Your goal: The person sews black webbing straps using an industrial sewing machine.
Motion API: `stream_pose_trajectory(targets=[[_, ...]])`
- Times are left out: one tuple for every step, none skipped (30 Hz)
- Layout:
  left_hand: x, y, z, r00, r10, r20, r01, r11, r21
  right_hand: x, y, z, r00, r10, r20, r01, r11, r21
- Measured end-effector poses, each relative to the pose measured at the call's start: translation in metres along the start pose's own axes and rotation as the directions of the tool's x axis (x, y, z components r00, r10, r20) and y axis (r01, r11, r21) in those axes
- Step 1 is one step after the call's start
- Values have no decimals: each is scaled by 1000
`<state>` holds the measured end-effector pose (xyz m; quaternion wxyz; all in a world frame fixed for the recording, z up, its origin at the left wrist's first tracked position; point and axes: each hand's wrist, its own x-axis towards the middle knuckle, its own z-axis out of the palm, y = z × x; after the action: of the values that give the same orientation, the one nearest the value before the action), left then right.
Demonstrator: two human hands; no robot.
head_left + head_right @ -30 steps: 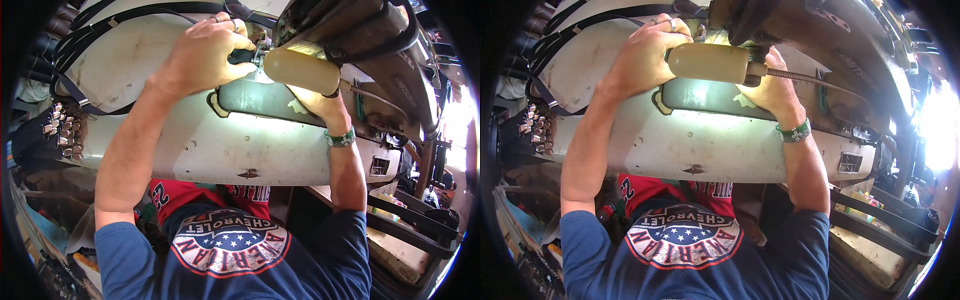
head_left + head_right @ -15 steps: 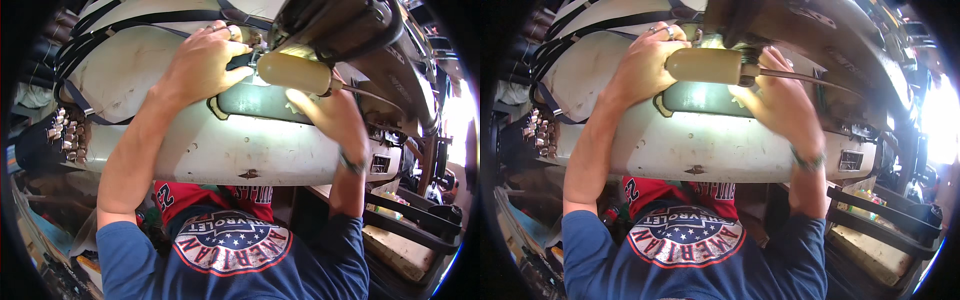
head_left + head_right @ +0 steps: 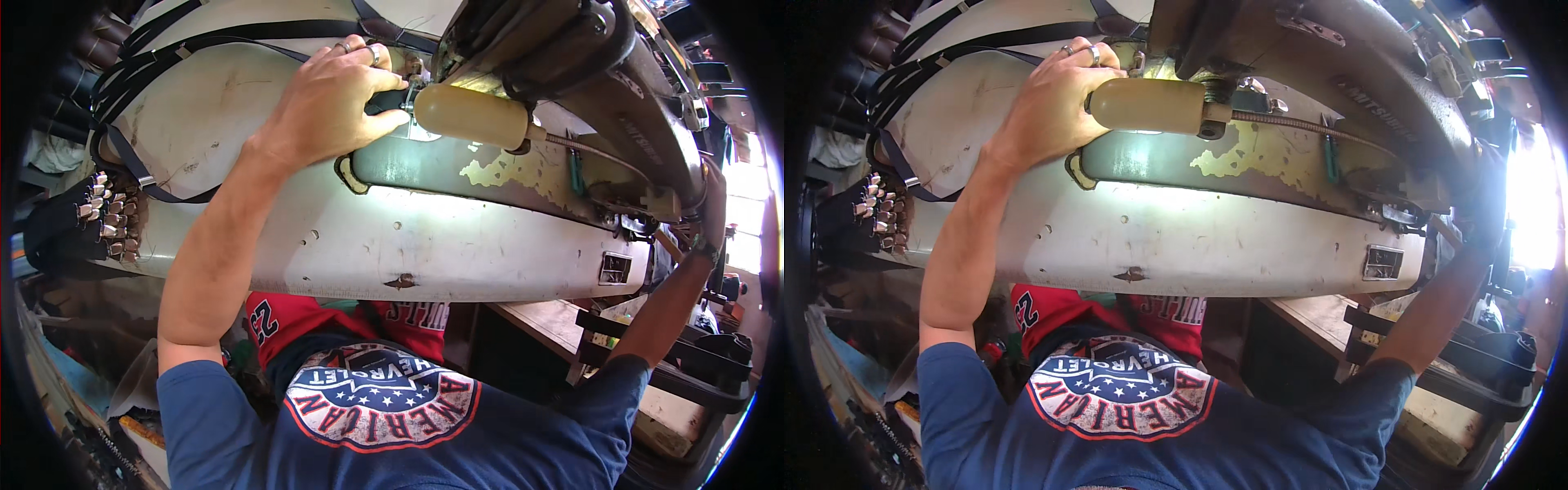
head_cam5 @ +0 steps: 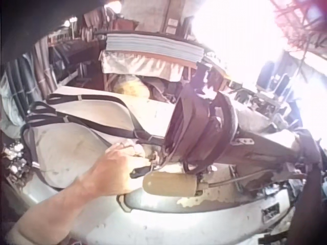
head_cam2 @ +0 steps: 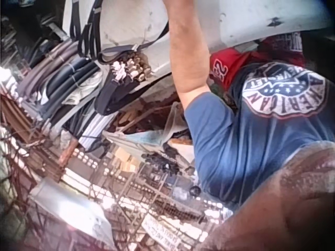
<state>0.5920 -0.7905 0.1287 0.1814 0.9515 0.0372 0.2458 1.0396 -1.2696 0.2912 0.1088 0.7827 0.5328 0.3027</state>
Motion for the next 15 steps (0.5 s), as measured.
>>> stream_pose_trajectory(targets=[[-1,0,0,1000,16,-20,-16,1000,-4,0,6,1,1000,7,3,-7,1000,9],[-2,0,0,1000,19,-9,-19,1000,-3,4,14,4,998,68,20,-69,995,72],[-1,-2,-1,999,34,-10,-34,999,2,7,18,5,991,128,41,-133,983,129],[-1,-4,-1,999,49,-12,-49,999,6,7,21,7,980,187,66,-196,963,183],[-1,-5,-2,999,54,-5,-54,999,1,8,23,8,966,243,94,-258,937,233],[0,-4,-2,999,40,8,-40,999,3,7,26,10,949,292,122,-315,907,281],[0,-4,-3,999,26,20,-27,1000,5,6,29,12,929,338,151,-370,871,324],[1,-3,-3,999,27,21,-27,1000,0,4,31,13,906,381,182,-422,830,364],[1,-3,-4,999,27,31,-27,1000,-4,5,33,15,883,419,211,-469,784,406],[1,-3,-4,999,26,40,-26,1000,-9,6,36,15,858,453,242,-513,734,445],[1,-3,-4,999,24,39,-23,1000,-8,4,36,17,831,484,274,-555,680,480],[1,-2,-3,999,29,34,-29,1000,-7,1,37,15,798,516,311,-599,620,507],[2,-2,-2,999,35,28,-35,999,-7,2,40,13,763,545,348,-640,556,530],[2,-2,-2,999,38,30,-38,999,-11,4,43,13,725,571,387,-678,488,550],[1,-3,-3,999,37,31,-37,999,0,6,44,13,684,593,424,-712,417,565]])
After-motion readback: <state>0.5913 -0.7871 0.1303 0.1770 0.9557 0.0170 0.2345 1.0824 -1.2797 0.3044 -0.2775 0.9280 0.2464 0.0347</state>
